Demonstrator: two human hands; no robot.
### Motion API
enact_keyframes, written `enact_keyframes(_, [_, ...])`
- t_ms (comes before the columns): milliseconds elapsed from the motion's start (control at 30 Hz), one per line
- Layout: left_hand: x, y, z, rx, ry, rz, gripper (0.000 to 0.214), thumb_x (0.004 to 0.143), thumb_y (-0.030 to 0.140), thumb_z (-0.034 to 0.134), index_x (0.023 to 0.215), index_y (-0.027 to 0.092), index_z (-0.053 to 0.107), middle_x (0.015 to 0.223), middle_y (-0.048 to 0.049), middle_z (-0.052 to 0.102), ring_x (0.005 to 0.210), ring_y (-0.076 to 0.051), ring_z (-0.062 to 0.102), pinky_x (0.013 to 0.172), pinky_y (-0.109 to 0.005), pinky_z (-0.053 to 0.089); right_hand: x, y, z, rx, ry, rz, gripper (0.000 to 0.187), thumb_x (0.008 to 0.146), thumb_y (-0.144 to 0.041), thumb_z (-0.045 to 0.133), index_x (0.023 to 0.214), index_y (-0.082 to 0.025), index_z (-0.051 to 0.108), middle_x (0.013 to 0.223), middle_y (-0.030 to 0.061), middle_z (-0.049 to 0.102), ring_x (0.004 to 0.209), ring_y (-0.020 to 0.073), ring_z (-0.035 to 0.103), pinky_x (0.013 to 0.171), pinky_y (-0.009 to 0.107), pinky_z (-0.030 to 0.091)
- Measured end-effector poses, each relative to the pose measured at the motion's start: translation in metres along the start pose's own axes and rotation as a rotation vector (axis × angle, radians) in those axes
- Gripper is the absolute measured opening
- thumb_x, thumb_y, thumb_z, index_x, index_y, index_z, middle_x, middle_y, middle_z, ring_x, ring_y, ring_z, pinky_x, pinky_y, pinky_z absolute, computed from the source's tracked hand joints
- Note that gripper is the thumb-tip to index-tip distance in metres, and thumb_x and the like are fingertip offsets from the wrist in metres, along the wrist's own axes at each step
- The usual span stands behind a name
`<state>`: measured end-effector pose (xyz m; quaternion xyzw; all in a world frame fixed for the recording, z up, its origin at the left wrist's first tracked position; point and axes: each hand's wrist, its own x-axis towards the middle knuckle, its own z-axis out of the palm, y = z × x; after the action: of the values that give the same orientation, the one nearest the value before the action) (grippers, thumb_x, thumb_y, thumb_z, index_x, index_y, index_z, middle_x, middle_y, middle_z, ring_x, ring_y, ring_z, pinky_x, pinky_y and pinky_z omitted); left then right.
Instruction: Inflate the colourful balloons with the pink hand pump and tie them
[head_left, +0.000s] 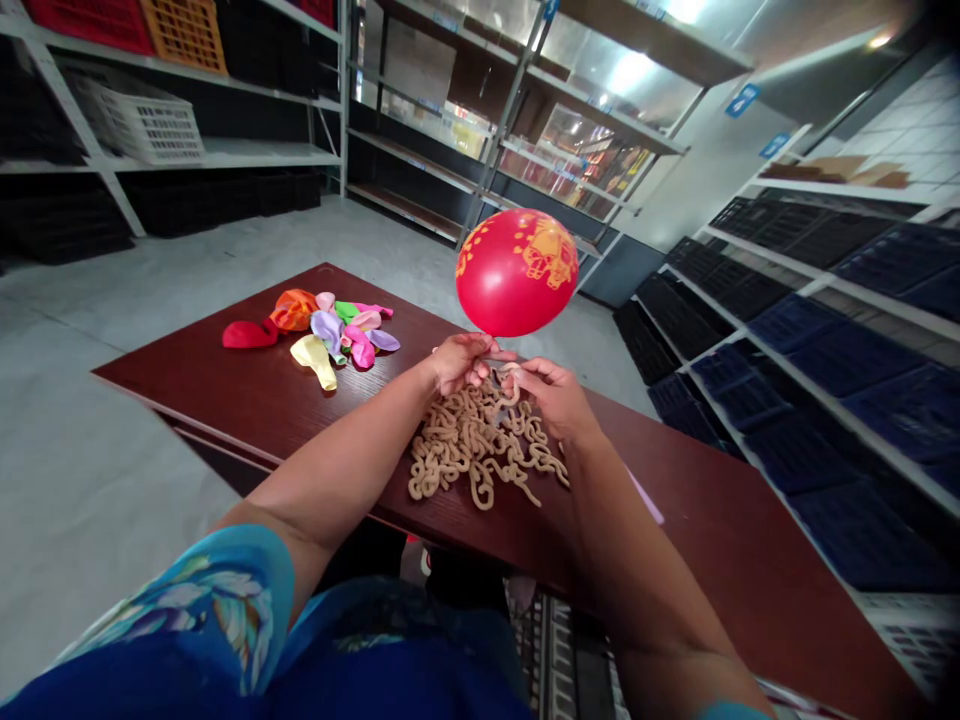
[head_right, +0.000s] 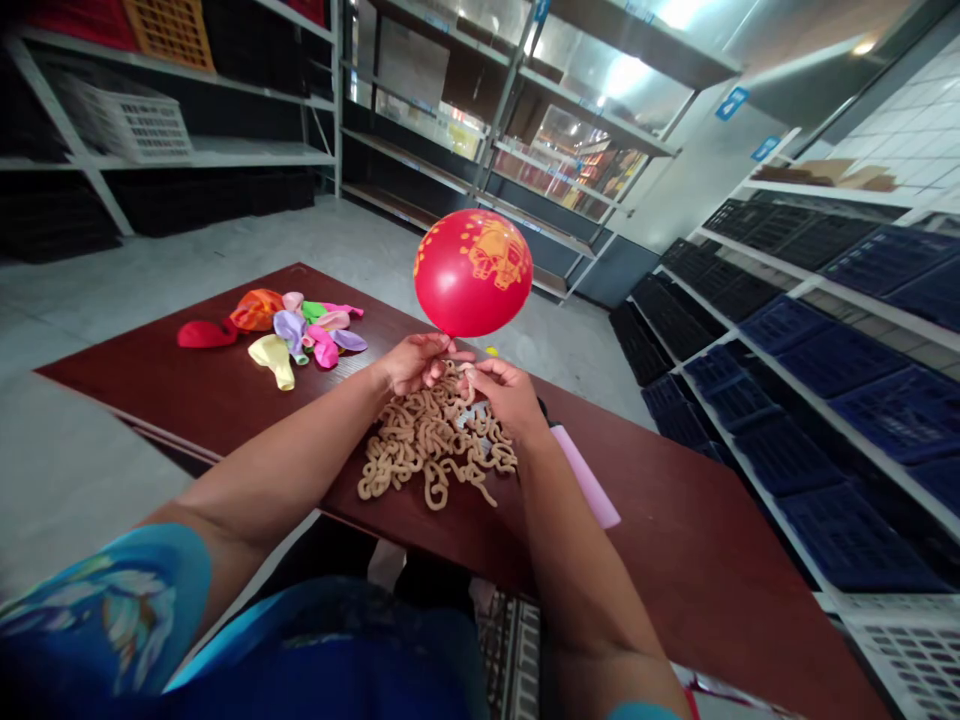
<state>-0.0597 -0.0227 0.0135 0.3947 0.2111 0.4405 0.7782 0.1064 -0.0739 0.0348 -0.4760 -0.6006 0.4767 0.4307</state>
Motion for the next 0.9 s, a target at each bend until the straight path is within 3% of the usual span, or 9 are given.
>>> enact_keyframes(133, [0.002, -0.006, 0.002, 0.066, -0.004, -0.009, 0.018, 0.088, 0.024, 0.038, 0.077, 0.013, 0.048, 0.048, -0.0019, 0.055, 0.04, -0.011, 0.054, 0.04, -0.02, 0.045, 0.007, -0.002, 0.004, 0.012, 0.023, -0.026, 0.02, 0.067, -0.038, 0.065, 0.076, -0.021, 0.06, 0.068, -0.001, 0.064, 0.058, 0.0107, 0.057, 0.059, 0.027, 0.046])
enact_keyframes(367, [0.007, -0.012, -0.002, 0.069, -0.034, 0.042, 0.017, 0.087, 0.026, 0.04, 0.078, 0.013, 0.047, 0.054, -0.0026, 0.056, 0.043, -0.011, 0.055, 0.043, -0.023, 0.048, 0.008, -0.004, 0.008, 0.072, 0.023, -0.018, 0.02, 0.067, -0.036, 0.065, 0.076, -0.02, 0.06, 0.07, 0.0, 0.064, 0.057, 0.0101, 0.056, 0.055, 0.025, 0.046])
enact_keyframes(633, [0.009, -0.021, -0.006, 0.206, -0.057, 0.123, 0.024, 0.084, 0.036, 0.045, 0.074, 0.015, 0.045, 0.051, 0.0022, 0.049, 0.04, -0.007, 0.046, 0.039, -0.018, 0.041, 0.005, -0.009, 0.017, 0.164, 0.027, -0.02, 0.017, 0.071, -0.035, 0.062, 0.074, -0.018, 0.061, 0.075, 0.0008, 0.064, 0.054, 0.008, 0.054, 0.048, 0.021, 0.043])
enact_keyframes(800, [0.014, -0.026, -0.009, 0.374, -0.073, 0.227, 0.027, 0.081, 0.041, 0.048, 0.076, 0.014, 0.048, 0.063, 0.0017, 0.05, 0.042, -0.004, 0.041, 0.039, -0.016, 0.035, 0.014, -0.007, 0.017, 0.284, 0.091, 0.036, 0.015, 0.069, -0.031, 0.064, 0.071, -0.017, 0.058, 0.056, -0.0043, 0.055, 0.038, 0.0031, 0.042, 0.036, 0.016, 0.032])
enact_keyframes(900, [0.016, -0.026, -0.013, 0.531, -0.044, 0.278, 0.028, 0.082, 0.041, 0.044, 0.076, 0.014, 0.05, 0.058, 0.0035, 0.045, 0.043, -0.004, 0.038, 0.042, -0.017, 0.033, 0.019, -0.01, 0.016, 0.345, 0.13, 0.092, 0.017, 0.065, -0.029, 0.067, 0.072, -0.018, 0.056, 0.052, -0.0067, 0.051, 0.035, 0.0022, 0.038, 0.033, 0.014, 0.028])
